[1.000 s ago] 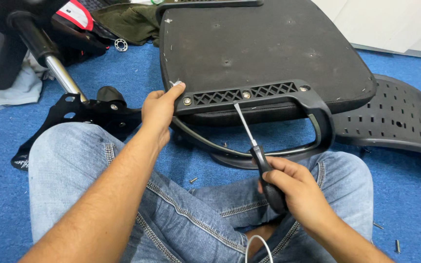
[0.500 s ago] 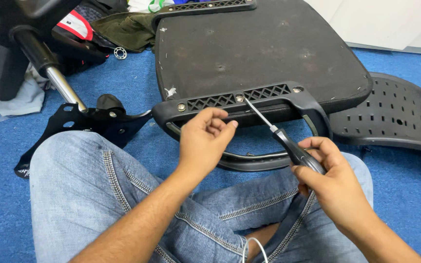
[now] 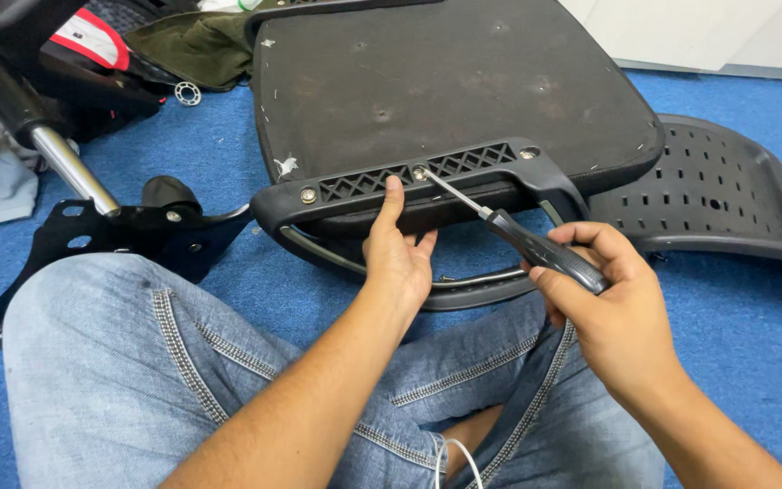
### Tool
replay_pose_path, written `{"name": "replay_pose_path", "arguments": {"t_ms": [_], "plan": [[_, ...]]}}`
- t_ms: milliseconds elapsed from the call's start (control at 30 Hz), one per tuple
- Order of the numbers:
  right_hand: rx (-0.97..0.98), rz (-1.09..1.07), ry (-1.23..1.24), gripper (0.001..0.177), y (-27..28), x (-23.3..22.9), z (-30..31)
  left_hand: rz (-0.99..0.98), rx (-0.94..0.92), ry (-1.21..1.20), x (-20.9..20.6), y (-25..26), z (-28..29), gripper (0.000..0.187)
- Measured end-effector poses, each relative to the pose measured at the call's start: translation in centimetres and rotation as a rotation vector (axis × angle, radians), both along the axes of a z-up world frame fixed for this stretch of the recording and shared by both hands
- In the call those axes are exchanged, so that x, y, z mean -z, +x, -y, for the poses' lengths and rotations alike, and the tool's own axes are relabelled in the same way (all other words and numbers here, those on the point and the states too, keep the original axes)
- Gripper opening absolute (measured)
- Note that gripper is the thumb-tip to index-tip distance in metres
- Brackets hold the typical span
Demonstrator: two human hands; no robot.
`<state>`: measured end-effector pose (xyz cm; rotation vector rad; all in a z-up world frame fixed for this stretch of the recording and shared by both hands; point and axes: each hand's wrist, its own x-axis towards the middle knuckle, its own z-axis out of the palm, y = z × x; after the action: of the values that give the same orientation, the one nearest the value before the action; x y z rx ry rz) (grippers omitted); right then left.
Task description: The person uses a screwdriver to remove screws from the underside of an office chair seat. They systematically loosen and remove multiple screws from the seat frame while sitting on the floor.
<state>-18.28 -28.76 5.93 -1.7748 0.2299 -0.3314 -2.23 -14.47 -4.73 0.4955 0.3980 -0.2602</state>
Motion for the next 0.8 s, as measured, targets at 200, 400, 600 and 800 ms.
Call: {"name": "replay_pose_path", "arguments": {"t_ms": [200,400,600,800], "plan": [[0.029,-0.03,0.019,0.03,0.6,-0.8,-1.1,-0.157,-0.074,0.019,-2.4,0.5,0.1,0.063],[-0.025,0.03,0.086,0.033,0.9,-0.6,-1.2,-0.156,-0.025,0.055,-3.2,1.5,-2.3,0.06],[-0.053,0.024,0.004,0.032,1.6,-1.1,-1.9,-0.142,0.009,0.171,-3.4,1.9,-6.1,0.061],[-0.05,0.057,0.144,0.025,3.3,-2.4,-3.5,-0.03,0.064,0.184,-2.7,1.5,-7.1,0.063]]}}
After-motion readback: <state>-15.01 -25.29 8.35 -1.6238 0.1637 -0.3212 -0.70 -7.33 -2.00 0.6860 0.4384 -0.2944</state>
